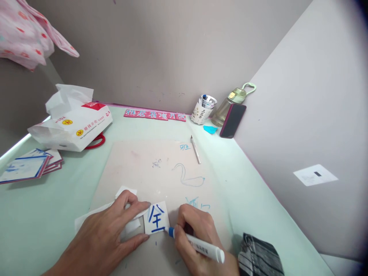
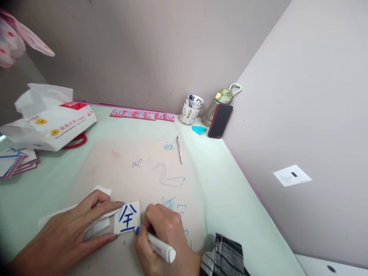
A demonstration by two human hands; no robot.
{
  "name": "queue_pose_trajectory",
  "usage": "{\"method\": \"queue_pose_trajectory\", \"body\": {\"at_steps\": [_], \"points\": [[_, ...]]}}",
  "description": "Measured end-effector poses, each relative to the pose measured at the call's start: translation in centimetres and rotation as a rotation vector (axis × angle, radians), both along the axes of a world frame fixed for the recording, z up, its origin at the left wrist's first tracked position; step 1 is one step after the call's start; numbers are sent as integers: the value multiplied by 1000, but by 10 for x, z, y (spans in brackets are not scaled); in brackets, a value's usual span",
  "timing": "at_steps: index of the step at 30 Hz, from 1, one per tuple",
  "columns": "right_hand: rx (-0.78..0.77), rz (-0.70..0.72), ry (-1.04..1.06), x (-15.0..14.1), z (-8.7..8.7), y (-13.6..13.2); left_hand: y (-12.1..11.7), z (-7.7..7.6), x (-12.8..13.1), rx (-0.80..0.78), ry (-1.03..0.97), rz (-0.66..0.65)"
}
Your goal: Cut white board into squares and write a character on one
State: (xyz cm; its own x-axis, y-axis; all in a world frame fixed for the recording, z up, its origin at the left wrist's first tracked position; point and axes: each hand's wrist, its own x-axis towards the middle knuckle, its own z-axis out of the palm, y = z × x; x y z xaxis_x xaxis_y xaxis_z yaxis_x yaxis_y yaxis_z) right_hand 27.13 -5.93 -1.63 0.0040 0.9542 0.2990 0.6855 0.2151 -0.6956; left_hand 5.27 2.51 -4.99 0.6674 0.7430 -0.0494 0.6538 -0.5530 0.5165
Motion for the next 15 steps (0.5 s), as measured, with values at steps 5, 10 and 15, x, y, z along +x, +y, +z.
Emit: {"method": "queue_pose_trajectory", "body": {"at_steps": [5,10,15], "points": [[-15,12,13,0,2,0,1,0,-2,7,-3,-12],[-43,16,33,-5,5,1,1,0,-1,-6,-1,-13],[-56,73,43,-6,7,5,1,1,0,-12,-12,-14]]}}
